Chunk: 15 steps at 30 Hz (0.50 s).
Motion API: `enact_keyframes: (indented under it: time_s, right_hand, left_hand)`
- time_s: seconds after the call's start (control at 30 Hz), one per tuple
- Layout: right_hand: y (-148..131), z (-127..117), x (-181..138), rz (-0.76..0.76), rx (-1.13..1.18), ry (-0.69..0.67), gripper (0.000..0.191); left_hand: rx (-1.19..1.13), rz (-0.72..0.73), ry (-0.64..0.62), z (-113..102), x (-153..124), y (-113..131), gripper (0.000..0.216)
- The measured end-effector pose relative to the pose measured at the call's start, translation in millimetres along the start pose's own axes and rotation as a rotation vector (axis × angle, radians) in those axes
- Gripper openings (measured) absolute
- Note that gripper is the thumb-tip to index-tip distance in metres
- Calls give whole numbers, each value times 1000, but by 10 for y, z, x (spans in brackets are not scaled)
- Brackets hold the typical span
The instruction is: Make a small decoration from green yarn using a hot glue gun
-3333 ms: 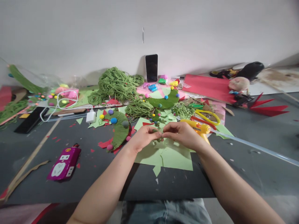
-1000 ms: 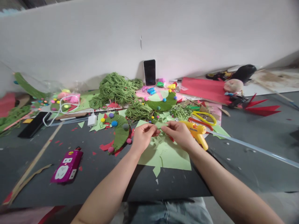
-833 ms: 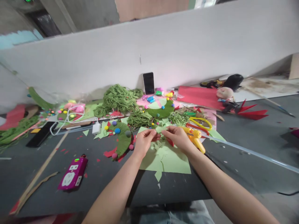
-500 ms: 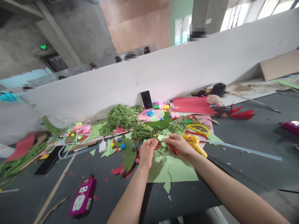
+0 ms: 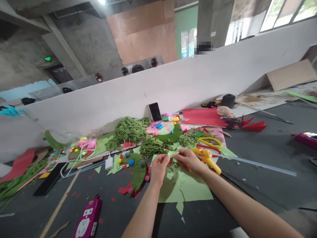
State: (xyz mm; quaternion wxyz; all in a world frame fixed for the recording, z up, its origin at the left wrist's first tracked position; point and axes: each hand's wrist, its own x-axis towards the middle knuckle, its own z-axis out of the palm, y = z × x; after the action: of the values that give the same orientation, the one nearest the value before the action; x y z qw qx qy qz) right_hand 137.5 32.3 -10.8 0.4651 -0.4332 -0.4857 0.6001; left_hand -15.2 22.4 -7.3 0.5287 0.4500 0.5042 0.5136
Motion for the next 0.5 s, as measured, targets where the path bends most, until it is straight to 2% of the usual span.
enact_keyframes:
  time_s: [0.1, 0.33, 0.5]
  right_hand:
    - [-10, -6, -5, 29, -16, -25, 47]
    - [28, 7, 3, 46, -43, -37, 43]
    - [14, -10, 1, 51, -34, -23, 39]
  left_hand:
    - [-23, -17, -72, -6, -9, -5, 21]
    - [-49, -29, 16, -13, 28, -122, 16]
    - [-71, -52, -12, -10, 10, -88, 23]
